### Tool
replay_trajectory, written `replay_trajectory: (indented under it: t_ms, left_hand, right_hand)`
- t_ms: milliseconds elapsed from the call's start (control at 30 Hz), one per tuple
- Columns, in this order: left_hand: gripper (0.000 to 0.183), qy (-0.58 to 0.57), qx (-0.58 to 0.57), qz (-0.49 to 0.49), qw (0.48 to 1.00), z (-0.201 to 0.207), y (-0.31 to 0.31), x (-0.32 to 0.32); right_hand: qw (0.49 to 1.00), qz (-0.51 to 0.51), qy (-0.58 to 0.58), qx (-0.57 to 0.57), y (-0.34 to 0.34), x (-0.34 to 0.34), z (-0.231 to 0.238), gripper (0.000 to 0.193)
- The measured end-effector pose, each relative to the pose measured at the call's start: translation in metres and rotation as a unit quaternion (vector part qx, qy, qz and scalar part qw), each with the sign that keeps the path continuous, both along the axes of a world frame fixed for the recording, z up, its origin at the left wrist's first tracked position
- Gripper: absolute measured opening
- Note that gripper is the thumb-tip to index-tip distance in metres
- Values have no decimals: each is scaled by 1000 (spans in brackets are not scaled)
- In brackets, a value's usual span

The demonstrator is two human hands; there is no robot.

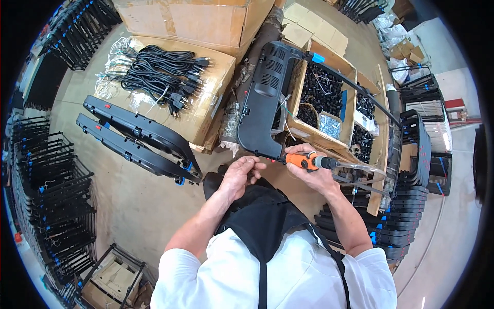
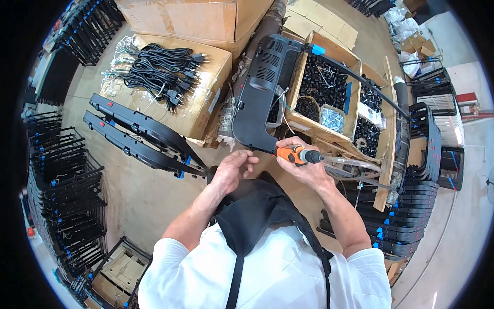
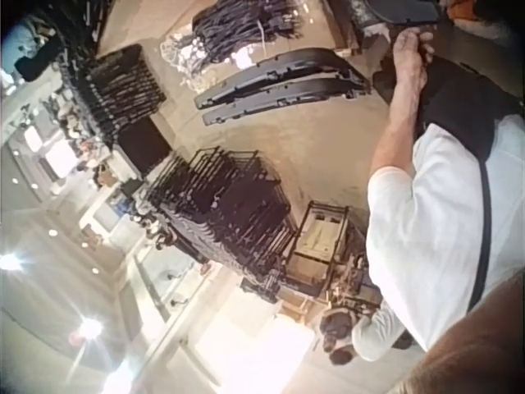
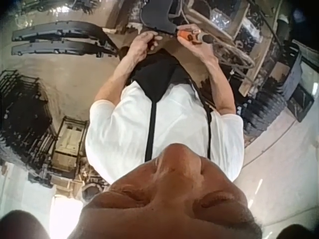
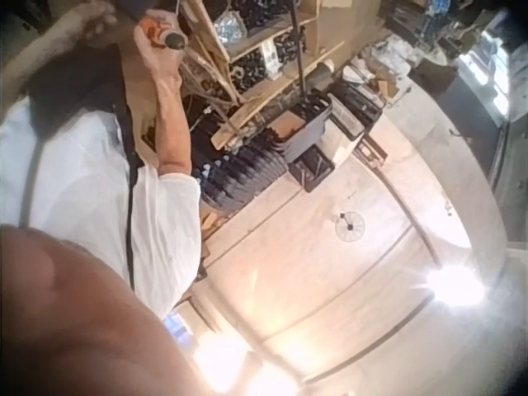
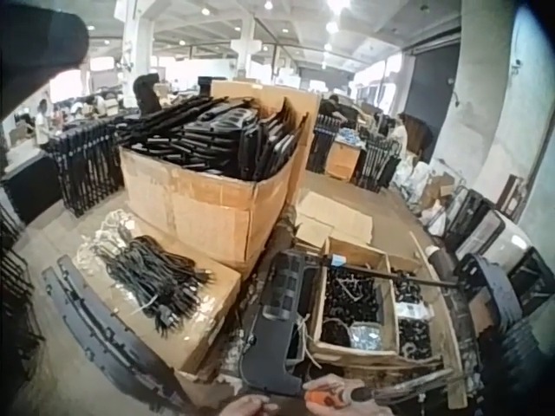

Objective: Assemble electronic components, wiring harnesses, and plastic covers onto fitness equipment frames using an electric screwdriver.

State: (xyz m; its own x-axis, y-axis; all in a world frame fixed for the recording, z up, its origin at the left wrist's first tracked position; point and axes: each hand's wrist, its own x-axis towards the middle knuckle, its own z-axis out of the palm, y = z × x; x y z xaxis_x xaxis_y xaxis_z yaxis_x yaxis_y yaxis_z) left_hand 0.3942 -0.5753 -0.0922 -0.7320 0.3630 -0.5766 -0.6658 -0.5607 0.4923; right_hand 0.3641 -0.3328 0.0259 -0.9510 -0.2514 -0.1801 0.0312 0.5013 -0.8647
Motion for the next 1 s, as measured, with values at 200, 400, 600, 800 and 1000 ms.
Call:
replay_trajectory:
  t_ms: [200,400,600,800,1000]
  left_hand:
    - [22,-28,23,-34,999,-20,18,6]
    - [22,-64,50,-31,996,-34,33,3]
    - [25,-92,60,12,994,-35,50,-1]
    - [24,-155,90,61,982,-23,52,-3]
    - [22,-180,168,93,965,-14,48,-5]
  right_hand:
    - [998,40,40,-14,5,3,-8,35]
    - [999,38,36,0,3,3,-12,38]
    - [999,-4,45,-13,-5,6,-4,43]
    - [997,-28,56,-36,-7,26,17,44]
    - [994,-3,39,-99,-16,21,10,47]
